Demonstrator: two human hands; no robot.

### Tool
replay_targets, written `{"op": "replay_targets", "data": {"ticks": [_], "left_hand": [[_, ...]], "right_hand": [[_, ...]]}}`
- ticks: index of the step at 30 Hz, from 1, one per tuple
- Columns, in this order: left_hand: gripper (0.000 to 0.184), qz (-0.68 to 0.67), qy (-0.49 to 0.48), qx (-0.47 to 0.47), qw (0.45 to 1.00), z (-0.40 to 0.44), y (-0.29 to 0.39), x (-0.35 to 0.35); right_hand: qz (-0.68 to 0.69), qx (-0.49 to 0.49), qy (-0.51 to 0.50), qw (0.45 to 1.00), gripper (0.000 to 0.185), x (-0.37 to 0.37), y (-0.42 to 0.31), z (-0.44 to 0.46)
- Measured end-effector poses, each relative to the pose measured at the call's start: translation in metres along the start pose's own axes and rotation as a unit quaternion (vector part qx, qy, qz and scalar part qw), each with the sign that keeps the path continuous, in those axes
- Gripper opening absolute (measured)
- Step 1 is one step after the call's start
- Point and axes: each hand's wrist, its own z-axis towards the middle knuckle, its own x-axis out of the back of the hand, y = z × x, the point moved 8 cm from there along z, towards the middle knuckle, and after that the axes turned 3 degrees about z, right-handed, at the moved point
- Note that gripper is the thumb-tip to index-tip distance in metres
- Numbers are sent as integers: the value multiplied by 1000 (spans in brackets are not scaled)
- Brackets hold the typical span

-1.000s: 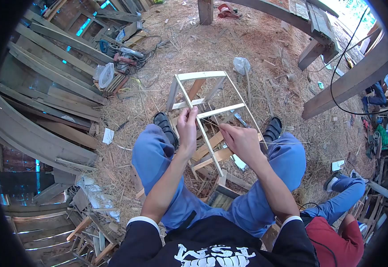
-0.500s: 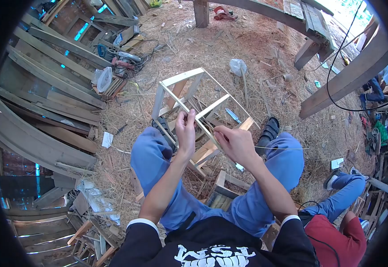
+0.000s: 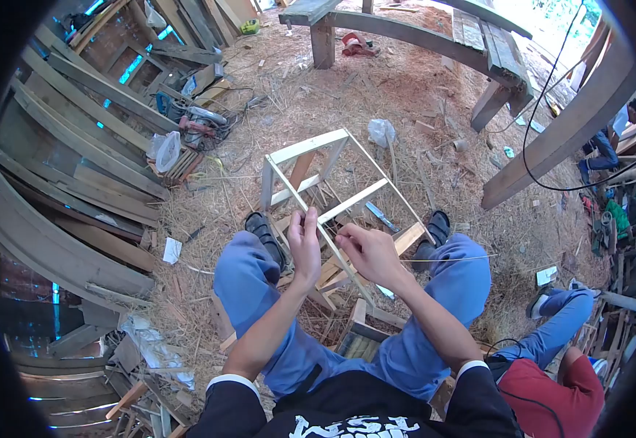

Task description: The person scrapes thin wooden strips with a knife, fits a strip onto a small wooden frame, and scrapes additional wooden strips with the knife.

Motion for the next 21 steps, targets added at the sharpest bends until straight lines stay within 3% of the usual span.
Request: {"op": "replay_targets", "data": {"ticks": [4, 8, 16, 21], "left_hand": [[31, 24, 1, -30, 999, 0, 0, 6], [31, -38, -8, -22, 999, -6, 7, 9], [33, 8, 15, -56, 998, -2, 6, 28], [33, -6, 7, -37, 999, -3, 13, 35]], "right_hand": [[27, -5, 18, 999, 17, -8, -3, -4], [-5, 22, 32, 999, 14, -10, -8, -2], [-68, 89, 30, 993, 10, -28, -30, -1], [-33, 51, 33, 998, 12, -32, -35, 8]]}}
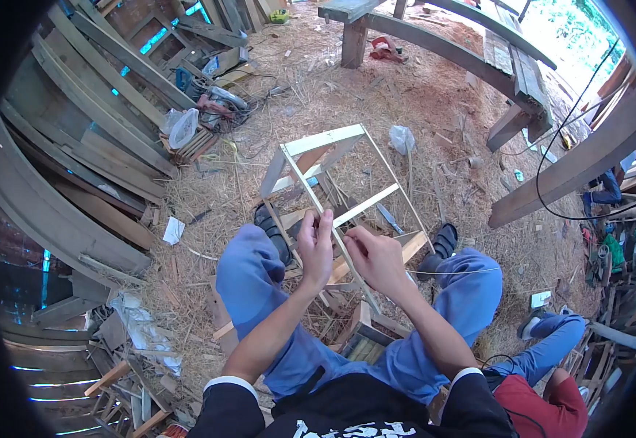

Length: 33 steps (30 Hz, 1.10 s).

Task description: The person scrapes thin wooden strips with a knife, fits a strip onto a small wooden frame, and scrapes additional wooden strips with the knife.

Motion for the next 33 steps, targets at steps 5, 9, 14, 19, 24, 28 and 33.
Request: {"op": "replay_targets", "data": {"ticks": [5, 9, 14, 19, 24, 28, 33], "left_hand": [[33, -13, 9, 24, 1000, 2, -9, -6], [34, 44, 48, 11, 998, 4, -21, -12], [36, 108, 64, -11, 992, 1, -35, -28], [35, 98, 33, -2, 995, 6, -42, -39], [37, 45, 83, -8, 996, 36, -52, -34], [38, 146, 18, -4, 989, 31, -42, -54], [32, 183, -15, -1, 983, 29, -65, -53]], "right_hand": [[-67, 69, -7, 995, 15, 2, -6, 18], [-74, 89, 10, 993, 13, -6, 2, 14], [-67, 88, -12, 994, 13, -1, 27, 11], [44, 73, 26, 996, 14, 2, 47, 6], [104, 34, 4, 994, 14, 2, 50, -25], [-14, 17, 96, 995, 21, 33, 73, -16], [-118, 15, 51, 992, 18, 32, 88, -24]]}}
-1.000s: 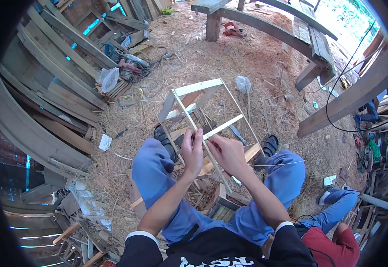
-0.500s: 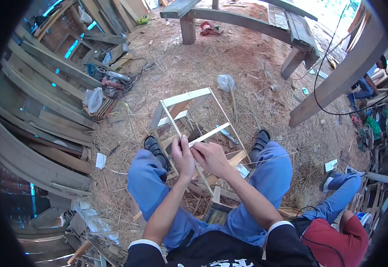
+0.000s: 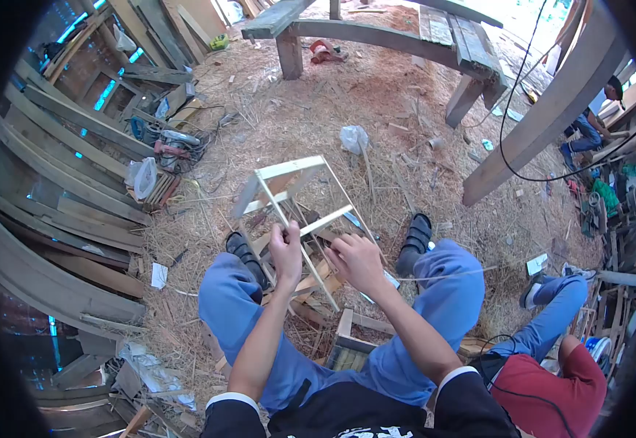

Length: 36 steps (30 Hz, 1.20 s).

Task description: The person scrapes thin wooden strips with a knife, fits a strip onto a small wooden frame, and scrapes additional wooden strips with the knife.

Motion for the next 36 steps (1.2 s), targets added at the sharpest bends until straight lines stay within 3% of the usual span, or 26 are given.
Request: {"op": "replay_targets", "data": {"ticks": [3, 4, 7, 11, 16, 21, 22, 26, 29, 33, 36], "left_hand": [[29, -52, -93, 15, 994, -3, -4, -13], [26, -98, -98, 4, 990, -3, -10, -15], [26, -66, -77, -28, 994, 4, -42, -10], [26, -77, -91, 18, 993, 7, -66, -8], [25, 82, -78, -27, 993, 22, -123, 0], [41, 149, -107, -21, 983, 19, -106, 6], [39, 127, -106, -12, 986, 18, -93, 4], [30, 71, -154, -60, 984, 11, -45, -11], [23, -130, -200, 43, 970, 2, -20, -26], [14, -281, -195, 44, 939, -3, 32, -24], [9, -391, -171, 107, 898, -8, 50, -16]], "right_hand": [[-32, 6, -57, 998, 20, -16, 15, -19], [-24, 5, -73, 997, 20, -22, 20, -27], [-3, -5, -120, 993, 21, -38, 33, -42], [-38, 3, -156, 987, 21, -58, 36, -47], [-65, 65, -93, 991, 19, -92, 37, -41], [-53, 9, -230, 972, 16, -140, 49, -50], [-45, -5, -271, 961, 16, -146, 50, -55], [47, 10, -130, 990, 20, -96, 29, -32], [170, -105, -76, 977, 19, -55, 27, 1], [234, -120, -44, 964, 18, 5, -2, 52], [229, -112, -64, 965, 16, 20, -21, 72]]}}
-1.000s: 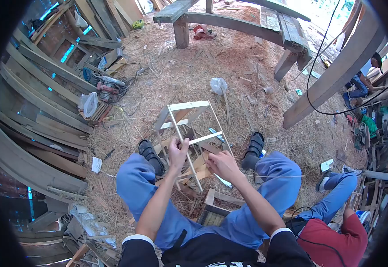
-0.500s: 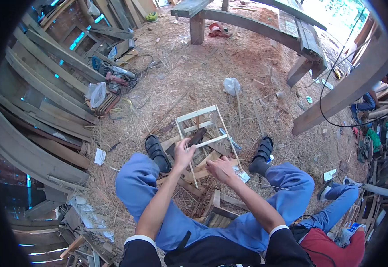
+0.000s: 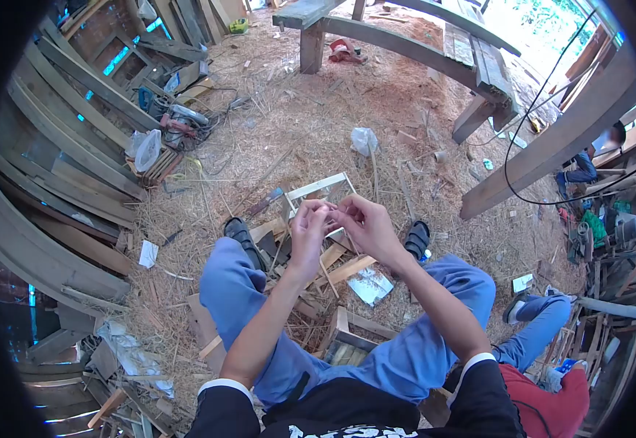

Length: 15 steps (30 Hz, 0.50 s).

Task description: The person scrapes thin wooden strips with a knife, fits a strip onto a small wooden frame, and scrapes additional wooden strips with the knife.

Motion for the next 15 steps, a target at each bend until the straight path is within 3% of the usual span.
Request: {"op": "replay_targets", "data": {"ticks": [5, 9, 15], "left_hand": [[14, -122, -56, 108, 985, -20, -2, -21], [29, 22, -139, 168, 976, -36, -38, -32], [23, 104, -139, 155, 973, -31, -69, -29]], "right_hand": [[65, -8, 87, 994, 16, 10, -4, 1], [92, -24, 176, 980, 17, 17, 19, -13], [91, -45, 167, 981, 18, 25, 67, -29]]}}
